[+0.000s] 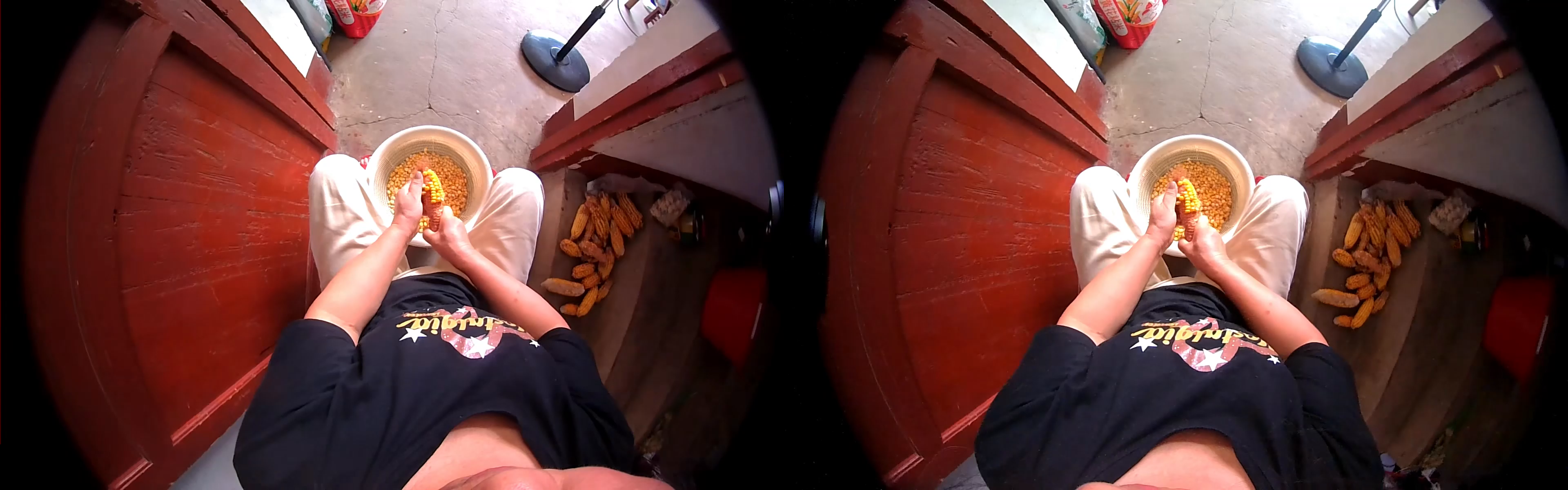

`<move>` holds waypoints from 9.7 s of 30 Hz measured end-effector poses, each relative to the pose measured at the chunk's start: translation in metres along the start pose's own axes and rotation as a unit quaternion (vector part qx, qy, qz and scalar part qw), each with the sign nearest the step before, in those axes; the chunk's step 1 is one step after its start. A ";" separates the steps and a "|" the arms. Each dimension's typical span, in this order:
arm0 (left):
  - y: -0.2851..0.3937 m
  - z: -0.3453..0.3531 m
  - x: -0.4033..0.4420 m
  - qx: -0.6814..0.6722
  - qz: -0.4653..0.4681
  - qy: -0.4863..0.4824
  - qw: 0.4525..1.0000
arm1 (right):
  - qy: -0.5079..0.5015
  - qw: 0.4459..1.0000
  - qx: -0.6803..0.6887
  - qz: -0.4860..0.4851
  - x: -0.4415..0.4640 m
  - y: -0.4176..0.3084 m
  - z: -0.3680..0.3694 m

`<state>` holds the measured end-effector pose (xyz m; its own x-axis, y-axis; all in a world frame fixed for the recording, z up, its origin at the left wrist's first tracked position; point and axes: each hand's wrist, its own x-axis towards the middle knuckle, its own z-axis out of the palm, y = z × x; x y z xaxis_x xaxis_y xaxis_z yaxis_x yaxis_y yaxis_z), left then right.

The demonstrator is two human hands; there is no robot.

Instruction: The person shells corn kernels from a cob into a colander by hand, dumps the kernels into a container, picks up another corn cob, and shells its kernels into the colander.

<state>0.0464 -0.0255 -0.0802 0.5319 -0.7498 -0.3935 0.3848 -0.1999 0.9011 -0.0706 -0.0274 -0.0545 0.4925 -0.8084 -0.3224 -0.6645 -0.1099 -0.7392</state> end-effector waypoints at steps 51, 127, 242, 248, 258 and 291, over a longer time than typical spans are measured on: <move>-0.007 -0.004 -0.010 -0.054 -0.083 -0.049 0.994 | -0.010 1.000 -0.008 0.027 0.002 -0.002 -0.004; 0.018 -0.032 -0.013 -0.140 -0.161 -0.158 0.964 | -0.036 0.993 0.114 -0.020 0.025 0.023 -0.022; 0.007 -0.004 -0.030 0.034 -0.125 -0.205 0.970 | -0.006 0.878 0.477 -0.039 0.091 0.033 0.006; 0.007 0.009 -0.041 -0.014 -0.166 -0.179 0.970 | 0.104 0.933 0.340 -0.049 0.097 0.036 0.022; 0.009 0.010 -0.028 -0.038 -0.129 -0.171 0.976 | 0.004 0.974 0.227 -0.021 0.073 0.015 -0.009; 0.009 0.017 -0.024 0.107 -0.096 -0.141 0.979 | 0.038 0.974 0.221 0.005 0.070 0.006 -0.017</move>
<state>0.0239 -0.0201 -0.0599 0.2237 -0.8239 -0.5208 0.2748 -0.4594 0.8447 -0.0499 -0.0945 -0.0713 0.4333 -0.8501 -0.2993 -0.3537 0.1451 -0.9241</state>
